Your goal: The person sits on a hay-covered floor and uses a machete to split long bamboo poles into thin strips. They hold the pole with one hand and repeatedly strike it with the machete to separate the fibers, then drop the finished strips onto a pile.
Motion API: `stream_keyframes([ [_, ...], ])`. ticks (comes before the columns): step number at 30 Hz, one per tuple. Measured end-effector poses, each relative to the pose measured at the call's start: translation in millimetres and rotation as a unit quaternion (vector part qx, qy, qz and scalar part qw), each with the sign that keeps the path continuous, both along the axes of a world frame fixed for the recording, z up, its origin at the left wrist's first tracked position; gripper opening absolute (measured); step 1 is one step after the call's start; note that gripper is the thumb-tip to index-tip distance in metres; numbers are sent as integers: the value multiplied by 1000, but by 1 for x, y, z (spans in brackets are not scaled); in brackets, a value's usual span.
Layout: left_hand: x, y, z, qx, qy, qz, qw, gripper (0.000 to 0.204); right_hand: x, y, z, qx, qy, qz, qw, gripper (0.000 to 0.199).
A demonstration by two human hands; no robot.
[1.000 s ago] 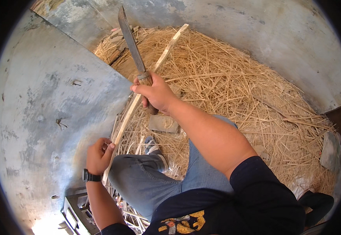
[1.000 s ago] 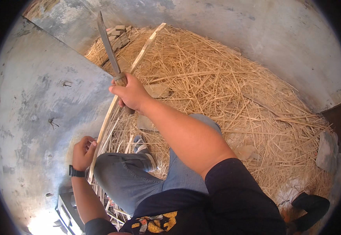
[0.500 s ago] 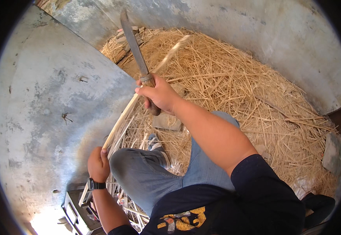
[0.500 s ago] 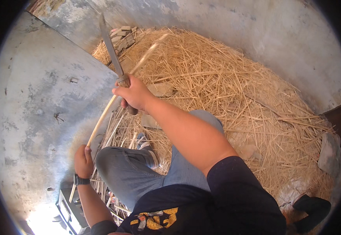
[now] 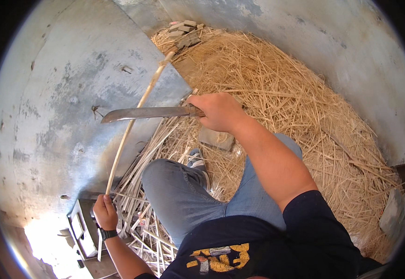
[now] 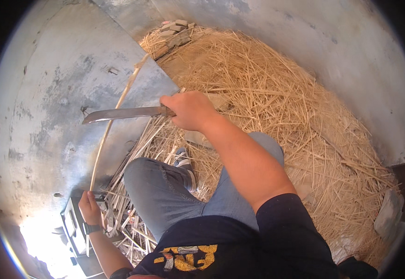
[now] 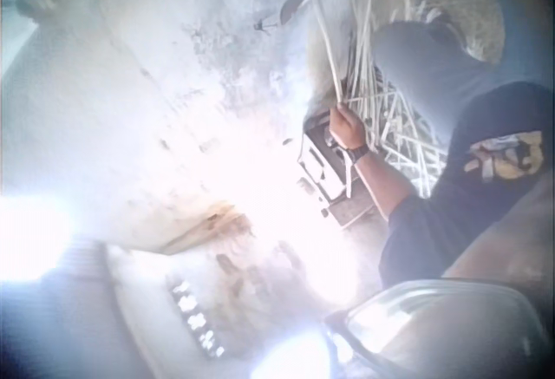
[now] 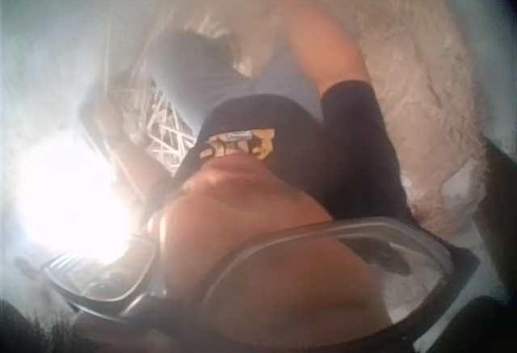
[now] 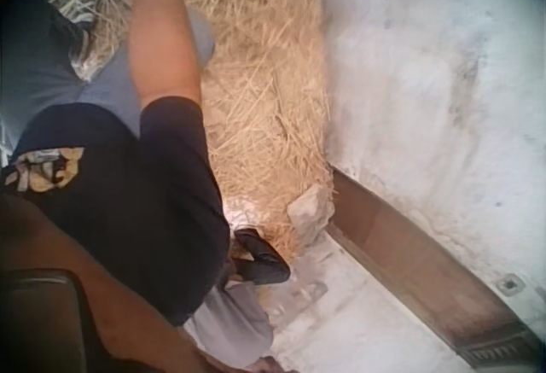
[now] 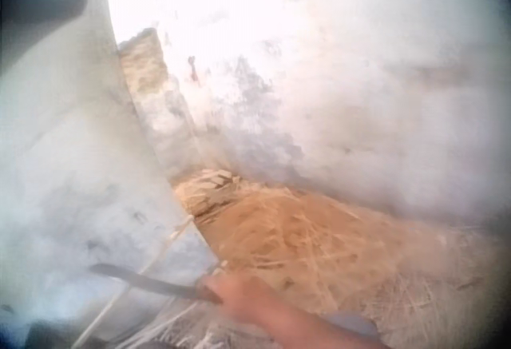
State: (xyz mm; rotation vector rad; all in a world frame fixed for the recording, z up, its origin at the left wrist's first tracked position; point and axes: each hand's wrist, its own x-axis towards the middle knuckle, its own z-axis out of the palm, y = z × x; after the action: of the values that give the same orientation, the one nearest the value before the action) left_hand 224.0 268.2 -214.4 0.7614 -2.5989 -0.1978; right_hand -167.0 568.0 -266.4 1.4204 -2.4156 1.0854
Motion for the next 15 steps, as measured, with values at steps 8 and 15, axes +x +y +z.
stream_keyframes([
  [8,38,-10,-8,-22,30,13,999,41,16,-39,32,-8,96,27,995,16],
  [15,41,-2,1,-69,-8,44,997,40,-56,-10,-22,77,-75,-68,992,25],
])
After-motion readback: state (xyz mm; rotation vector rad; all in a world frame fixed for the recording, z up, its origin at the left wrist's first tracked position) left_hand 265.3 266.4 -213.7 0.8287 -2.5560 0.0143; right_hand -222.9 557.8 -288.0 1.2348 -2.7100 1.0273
